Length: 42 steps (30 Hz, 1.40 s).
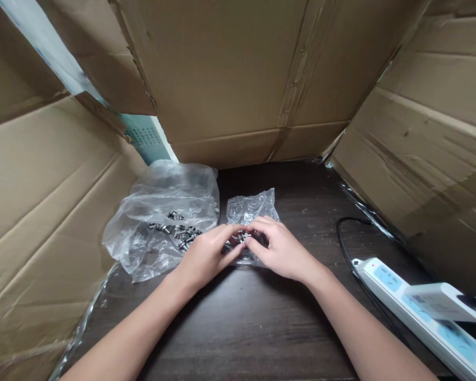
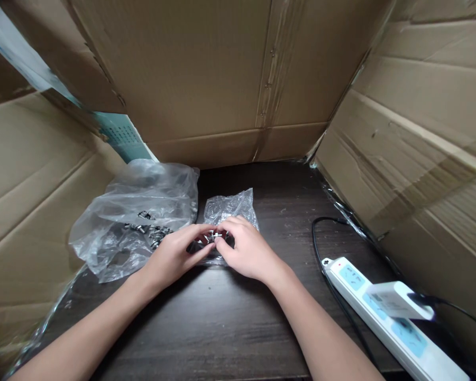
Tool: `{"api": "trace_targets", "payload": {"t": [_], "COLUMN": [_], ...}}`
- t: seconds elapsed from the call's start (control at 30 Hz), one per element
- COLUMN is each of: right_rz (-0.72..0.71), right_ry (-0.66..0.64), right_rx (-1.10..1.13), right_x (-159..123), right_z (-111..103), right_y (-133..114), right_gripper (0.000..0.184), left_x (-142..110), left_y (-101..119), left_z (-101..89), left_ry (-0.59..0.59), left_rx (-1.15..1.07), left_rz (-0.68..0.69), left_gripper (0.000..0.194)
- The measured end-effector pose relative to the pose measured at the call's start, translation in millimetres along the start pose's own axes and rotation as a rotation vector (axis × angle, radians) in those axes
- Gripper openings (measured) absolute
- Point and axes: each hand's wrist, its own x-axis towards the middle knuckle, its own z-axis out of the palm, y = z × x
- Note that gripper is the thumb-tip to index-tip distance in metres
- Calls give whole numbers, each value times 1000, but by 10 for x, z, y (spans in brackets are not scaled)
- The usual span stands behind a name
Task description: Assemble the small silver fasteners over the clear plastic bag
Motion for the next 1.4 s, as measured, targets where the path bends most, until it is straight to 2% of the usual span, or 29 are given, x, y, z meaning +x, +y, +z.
{"api": "trace_targets", "payload": {"t": [0.27,0.53,0.7,0.87,1.17,1.4], "right_rz": [10,-36,-53,-76,-34,-29], "right_ry": [-31,2,50,97,61,41], "right_rx": [46,16,9,47,2,-4], "right_x": [4,-13,-12,-13,2,10], "right_z": [19,17,8,-11,15,21], "right_y": [7,10,10,27,30,26], "right_gripper": [19,10,11,24,9,19], "left_x": [-1,7,12,22,11,-7], "left_y": [21,13,-15,-33,-44,-51], "left_z": [-15,-6,-16,-21,-15,-26], "left_ry": [-17,3,12,62,72,59], "left_rx": [-23,-98,-87,-21,30,30], "left_rz": [-42,-120,-112,-101,-41,-37], "left_gripper": [21,23,20,17,18,18]}}
